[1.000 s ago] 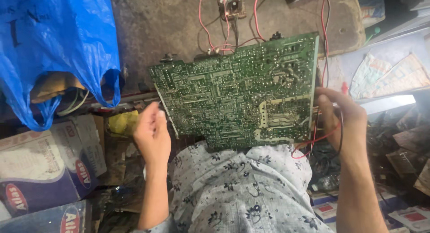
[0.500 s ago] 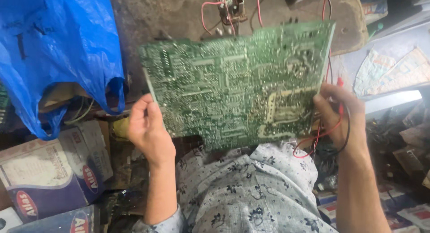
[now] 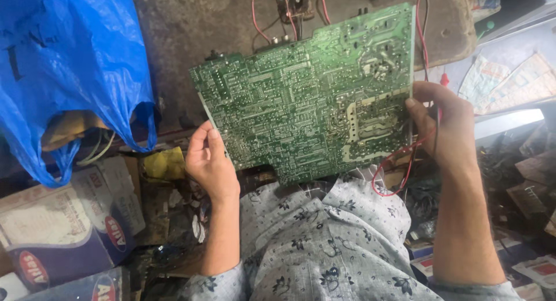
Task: The person uses multimeter probes to test points on a green circuit board. They repeatedly touch different pads and components with the red and black probes while the board rests on a cluttered workbench.
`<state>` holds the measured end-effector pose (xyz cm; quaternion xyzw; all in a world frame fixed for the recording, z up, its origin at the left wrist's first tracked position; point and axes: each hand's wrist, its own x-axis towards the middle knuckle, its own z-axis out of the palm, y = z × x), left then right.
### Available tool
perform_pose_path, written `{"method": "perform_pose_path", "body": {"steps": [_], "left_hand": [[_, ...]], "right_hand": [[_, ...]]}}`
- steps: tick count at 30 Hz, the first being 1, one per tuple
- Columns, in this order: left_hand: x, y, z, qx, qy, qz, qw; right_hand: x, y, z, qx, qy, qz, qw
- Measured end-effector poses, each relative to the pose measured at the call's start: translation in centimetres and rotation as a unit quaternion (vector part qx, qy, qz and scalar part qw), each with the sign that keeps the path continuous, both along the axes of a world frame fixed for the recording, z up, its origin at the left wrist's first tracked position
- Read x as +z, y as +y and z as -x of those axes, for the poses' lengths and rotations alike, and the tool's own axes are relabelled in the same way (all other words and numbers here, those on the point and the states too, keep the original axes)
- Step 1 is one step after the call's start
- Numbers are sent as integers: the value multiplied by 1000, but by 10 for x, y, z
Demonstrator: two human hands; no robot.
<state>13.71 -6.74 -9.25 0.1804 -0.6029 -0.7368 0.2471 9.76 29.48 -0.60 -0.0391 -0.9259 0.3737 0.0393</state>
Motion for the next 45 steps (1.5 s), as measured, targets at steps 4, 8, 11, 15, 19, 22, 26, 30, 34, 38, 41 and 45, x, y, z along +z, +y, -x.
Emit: {"method": "perform_pose_path", "body": {"steps": [4,8,11,15,19,22,26,30,34,38,41,45], "left_hand": [[9,-5,-2,-17,0,4,1000],[39,-3,-16,38,34,137,989],[68,23,-25,10,93,217,972],[105,89,-25,-259,233,288,892],[130,120,-27,-340,236,349,841],[132,117,-22,-347,210,348,845],[119,115,-11,-342,219,395,824],[101,116,-2,-365,221,369,826],[85,118,15,-329,255,376,827],[86,102,30,-207,234,326,892],[96,100,45,-119,179,310,926],[101,101,79,-107,213,341,909]], "right_hand": [[4,9,-3,-32,-5,76,997],[20,40,-39,-75,85,316,942],[37,54,-73,6,41,675,736],[48,10,-94,85,50,688,719],[51,-62,-71,141,84,472,866],[60,-85,-64,123,89,364,919],[66,-87,-60,185,21,391,902],[59,-84,-47,207,21,369,906],[53,-69,-31,297,93,218,925],[38,-47,-10,262,167,260,914],[17,-45,8,198,187,397,877],[-2,-50,34,121,201,436,869]]}}
